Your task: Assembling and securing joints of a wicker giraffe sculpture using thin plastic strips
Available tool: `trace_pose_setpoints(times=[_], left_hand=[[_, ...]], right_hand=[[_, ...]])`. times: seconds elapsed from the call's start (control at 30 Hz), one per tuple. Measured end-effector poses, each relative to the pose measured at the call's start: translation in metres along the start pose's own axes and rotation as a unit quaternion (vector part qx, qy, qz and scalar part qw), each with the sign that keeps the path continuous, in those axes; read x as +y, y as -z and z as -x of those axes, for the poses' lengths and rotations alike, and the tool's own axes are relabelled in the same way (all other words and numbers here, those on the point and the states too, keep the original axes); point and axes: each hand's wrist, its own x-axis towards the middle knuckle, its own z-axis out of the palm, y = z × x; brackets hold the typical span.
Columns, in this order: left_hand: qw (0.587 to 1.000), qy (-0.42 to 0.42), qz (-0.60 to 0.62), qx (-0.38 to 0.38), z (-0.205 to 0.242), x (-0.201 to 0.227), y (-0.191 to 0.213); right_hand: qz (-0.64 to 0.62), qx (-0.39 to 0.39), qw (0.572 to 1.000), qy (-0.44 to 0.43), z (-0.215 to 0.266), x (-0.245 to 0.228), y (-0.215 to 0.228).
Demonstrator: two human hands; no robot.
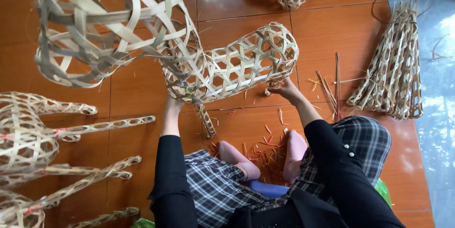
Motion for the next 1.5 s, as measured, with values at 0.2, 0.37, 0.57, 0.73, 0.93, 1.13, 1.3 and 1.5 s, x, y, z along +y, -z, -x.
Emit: trace_pose_setpoints(times=[0.2,0.37,0.57,0.73,0.93,1.13,1.3,1.5], left_hand=[[0.994,0.065,-0.080,0.024,0.004,-0.006,0.027],[0.983,0.102,-0.152,0.007,0.025,-0.011,0.038],[0.960,0.117,-0.255,0.013,0.047,-0.001,0.076],[0.938,0.122,-0.322,0.032,0.063,0.020,0.063],[0.934,0.154,-0.303,0.109,0.121,-0.038,0.000],[0.817,0.272,-0.367,-0.352,0.152,0.025,-0.074],[0.832,0.163,-0.390,-0.359,0.163,0.043,-0.083],[0.839,0.107,-0.395,-0.359,0.173,0.040,-0.091]], right_hand=[[-0.042,0.049,0.998,0.006,-0.010,0.011,-0.005],[-0.034,0.058,0.997,0.043,0.006,-0.025,-0.010],[0.151,0.040,0.988,0.009,-0.016,0.054,0.051],[0.399,0.126,0.903,-0.101,-0.009,0.182,0.160],[0.382,0.232,0.860,-0.246,0.047,0.173,0.183],[0.578,0.168,0.757,-0.253,0.049,0.173,0.178],[0.528,0.207,0.793,-0.224,0.041,0.106,0.193],[0.307,0.209,0.915,-0.159,0.074,-0.042,0.213]])
